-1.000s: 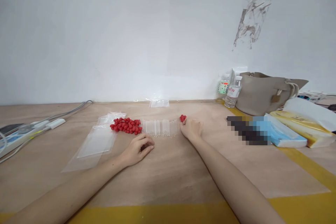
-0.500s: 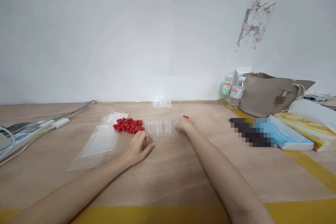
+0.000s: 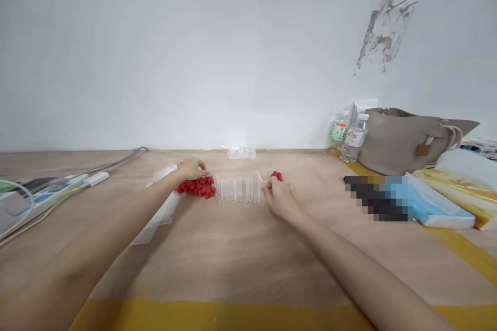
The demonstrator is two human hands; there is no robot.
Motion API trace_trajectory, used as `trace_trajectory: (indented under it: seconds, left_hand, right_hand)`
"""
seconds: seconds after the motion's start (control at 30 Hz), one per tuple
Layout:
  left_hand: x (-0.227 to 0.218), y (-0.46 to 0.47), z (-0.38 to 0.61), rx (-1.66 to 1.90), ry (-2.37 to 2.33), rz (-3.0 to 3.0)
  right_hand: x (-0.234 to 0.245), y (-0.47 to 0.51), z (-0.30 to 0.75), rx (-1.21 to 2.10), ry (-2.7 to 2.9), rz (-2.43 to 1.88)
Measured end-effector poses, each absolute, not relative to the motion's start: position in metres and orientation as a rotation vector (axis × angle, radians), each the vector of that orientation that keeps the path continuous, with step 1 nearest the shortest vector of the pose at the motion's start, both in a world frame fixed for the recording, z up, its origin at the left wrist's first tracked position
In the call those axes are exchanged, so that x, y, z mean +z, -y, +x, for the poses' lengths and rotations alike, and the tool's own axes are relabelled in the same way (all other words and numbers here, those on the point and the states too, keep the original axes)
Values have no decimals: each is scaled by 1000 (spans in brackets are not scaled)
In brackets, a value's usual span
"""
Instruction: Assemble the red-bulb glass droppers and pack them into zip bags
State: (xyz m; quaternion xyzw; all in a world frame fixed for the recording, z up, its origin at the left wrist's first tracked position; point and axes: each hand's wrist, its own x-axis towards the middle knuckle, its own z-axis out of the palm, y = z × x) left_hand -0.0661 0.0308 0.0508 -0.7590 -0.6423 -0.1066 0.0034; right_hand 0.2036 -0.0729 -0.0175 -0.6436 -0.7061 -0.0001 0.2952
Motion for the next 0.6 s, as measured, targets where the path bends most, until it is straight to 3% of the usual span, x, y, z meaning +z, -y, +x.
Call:
trace_trajectory:
  seconds: [0.1, 0.3, 0.6]
  left_hand:
    - [48, -44, -56, -215, 2089, -2440]
    - [36, -49, -50, -172, 2135, -2505]
    - [45, -35, -57, -563, 2025, -2554]
  right_hand:
    - [-37, 86, 208, -55, 1879, -1480]
    - [-48, 91, 208, -111, 1914, -1408]
    - [-48, 93, 206, -114, 1969, -1334]
